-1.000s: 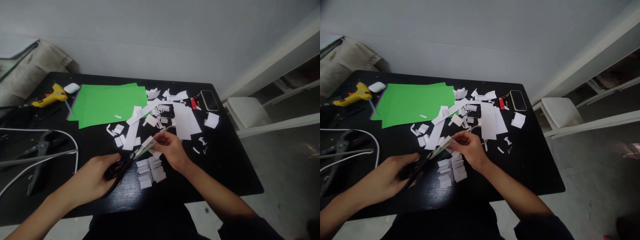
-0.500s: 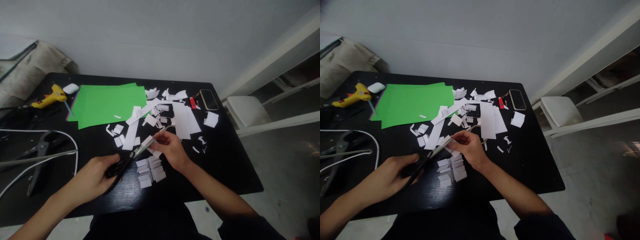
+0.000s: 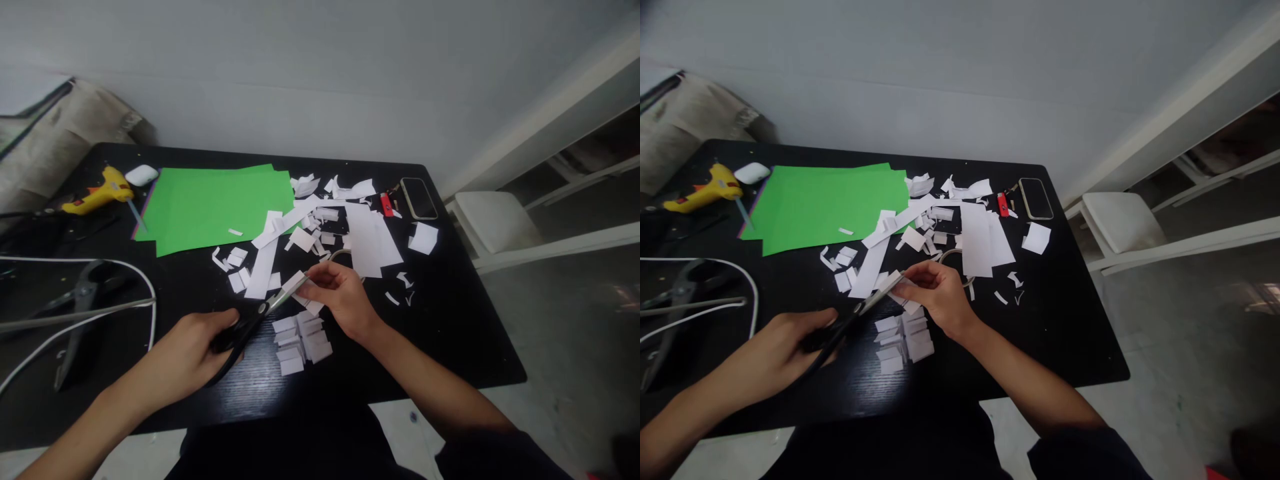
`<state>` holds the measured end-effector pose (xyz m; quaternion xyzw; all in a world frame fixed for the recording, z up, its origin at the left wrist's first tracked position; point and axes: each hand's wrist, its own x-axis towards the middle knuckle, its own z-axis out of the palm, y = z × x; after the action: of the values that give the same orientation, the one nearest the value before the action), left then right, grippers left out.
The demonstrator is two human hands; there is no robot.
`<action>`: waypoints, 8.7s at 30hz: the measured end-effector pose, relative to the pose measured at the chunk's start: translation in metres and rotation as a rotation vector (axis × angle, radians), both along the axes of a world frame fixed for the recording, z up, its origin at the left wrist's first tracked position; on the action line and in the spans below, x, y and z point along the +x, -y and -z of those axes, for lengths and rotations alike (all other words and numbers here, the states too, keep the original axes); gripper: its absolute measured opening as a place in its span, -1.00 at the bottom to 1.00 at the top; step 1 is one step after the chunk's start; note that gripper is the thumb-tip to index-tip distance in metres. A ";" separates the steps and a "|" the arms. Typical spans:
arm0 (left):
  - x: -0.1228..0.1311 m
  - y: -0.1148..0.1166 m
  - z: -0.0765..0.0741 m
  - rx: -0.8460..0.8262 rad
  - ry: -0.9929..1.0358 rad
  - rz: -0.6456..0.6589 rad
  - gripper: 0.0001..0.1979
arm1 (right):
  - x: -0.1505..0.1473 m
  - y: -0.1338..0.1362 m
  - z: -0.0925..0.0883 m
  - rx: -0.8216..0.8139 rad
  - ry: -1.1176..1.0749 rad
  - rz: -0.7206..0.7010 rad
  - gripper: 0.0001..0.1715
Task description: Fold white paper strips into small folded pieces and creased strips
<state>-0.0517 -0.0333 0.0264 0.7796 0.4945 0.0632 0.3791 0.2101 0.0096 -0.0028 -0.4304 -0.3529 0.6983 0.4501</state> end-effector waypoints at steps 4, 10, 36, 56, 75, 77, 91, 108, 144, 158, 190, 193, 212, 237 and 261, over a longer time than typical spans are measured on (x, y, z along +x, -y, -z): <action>0.000 -0.001 -0.001 0.006 -0.004 0.008 -0.74 | 0.000 0.000 0.000 0.004 0.005 -0.002 -0.67; -0.002 0.000 0.001 0.001 0.021 0.007 -0.72 | 0.000 0.000 -0.001 -0.010 0.000 0.003 -0.68; -0.040 -0.013 0.025 0.522 -0.379 -0.332 -0.68 | 0.001 -0.003 -0.004 -0.015 0.091 -0.014 -0.75; 0.042 -0.028 -0.012 0.206 0.297 -0.253 -0.64 | 0.000 0.002 -0.001 0.358 0.157 0.079 -0.88; 0.063 -0.032 0.020 0.349 0.670 -0.375 -0.89 | -0.002 0.009 -0.007 0.299 0.123 -0.064 -0.84; 0.063 -0.031 0.021 0.354 0.665 -0.362 -0.87 | -0.002 0.009 -0.007 0.260 0.073 -0.074 -0.84; 0.060 -0.029 0.023 0.506 0.598 -0.265 -0.89 | -0.001 0.009 -0.004 0.388 0.216 0.036 -0.89; 0.083 -0.025 0.018 0.052 0.799 -0.667 -0.78 | -0.009 0.008 -0.005 0.080 0.104 0.100 -0.55; 0.088 -0.030 0.030 -0.128 1.021 -0.657 -0.71 | -0.009 0.006 0.009 0.103 0.106 0.072 -0.64; 0.085 -0.030 0.032 -0.169 0.992 -0.645 -0.72 | -0.009 0.007 0.011 0.124 0.175 0.059 -0.60; 0.078 -0.027 0.032 0.015 0.853 -0.530 -0.80 | -0.007 0.005 0.005 0.157 0.162 0.015 -0.78; 0.077 -0.028 0.031 0.020 0.801 -0.504 -0.88 | -0.006 0.005 0.002 0.141 0.141 0.020 -0.86; 0.082 -0.031 0.032 -0.071 0.966 -0.631 -0.72 | -0.006 0.004 0.006 0.156 0.135 0.103 -0.58; 0.072 -0.030 0.028 0.024 0.803 -0.514 -0.73 | 0.000 0.003 0.002 0.315 0.324 0.083 -0.91; 0.067 -0.032 0.035 0.036 0.708 -0.381 -0.85 | -0.002 0.000 0.006 0.024 0.048 -0.036 -0.90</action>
<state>0.0149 -0.0017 -0.0085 0.6104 0.4679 0.4056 0.4940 0.2081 0.0100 -0.0087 -0.4351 -0.3796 0.6916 0.4340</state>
